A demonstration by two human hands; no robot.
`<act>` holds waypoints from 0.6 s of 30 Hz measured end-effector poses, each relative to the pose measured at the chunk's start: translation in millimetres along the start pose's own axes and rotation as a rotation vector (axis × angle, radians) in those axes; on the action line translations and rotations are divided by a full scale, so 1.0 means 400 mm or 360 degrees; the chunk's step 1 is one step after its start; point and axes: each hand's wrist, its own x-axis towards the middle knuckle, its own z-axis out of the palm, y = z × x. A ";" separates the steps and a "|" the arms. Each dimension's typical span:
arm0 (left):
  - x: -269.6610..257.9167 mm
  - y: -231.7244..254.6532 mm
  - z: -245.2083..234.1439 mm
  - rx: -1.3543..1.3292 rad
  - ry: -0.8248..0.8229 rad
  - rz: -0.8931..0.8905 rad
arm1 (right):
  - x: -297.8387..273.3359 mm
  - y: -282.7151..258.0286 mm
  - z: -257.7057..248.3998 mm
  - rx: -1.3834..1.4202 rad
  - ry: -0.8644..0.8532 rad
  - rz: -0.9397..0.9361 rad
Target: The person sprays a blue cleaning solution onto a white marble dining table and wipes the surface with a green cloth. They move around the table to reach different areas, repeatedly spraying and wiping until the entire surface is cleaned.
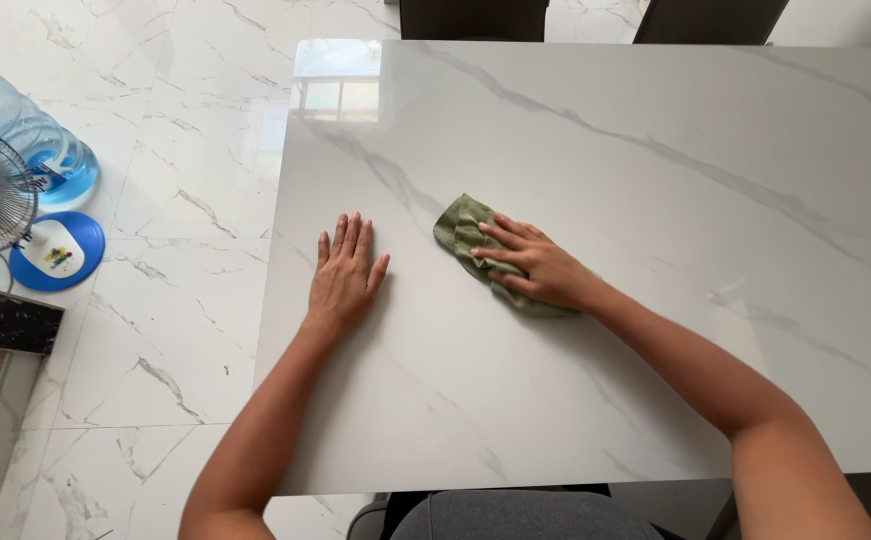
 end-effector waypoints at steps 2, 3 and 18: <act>0.003 0.003 -0.003 -0.0025 0.0045 0.0010 | 0.029 0.013 0.009 0.0030 0.0032 0.0017; 0.003 0.001 -0.007 -0.0053 0.0101 0.0011 | 0.052 0.019 0.012 0.0052 0.0060 0.0022; 0.007 0.013 -0.032 -0.0319 0.0396 -0.0059 | 0.409 0.013 0.220 0.0309 0.0307 0.0146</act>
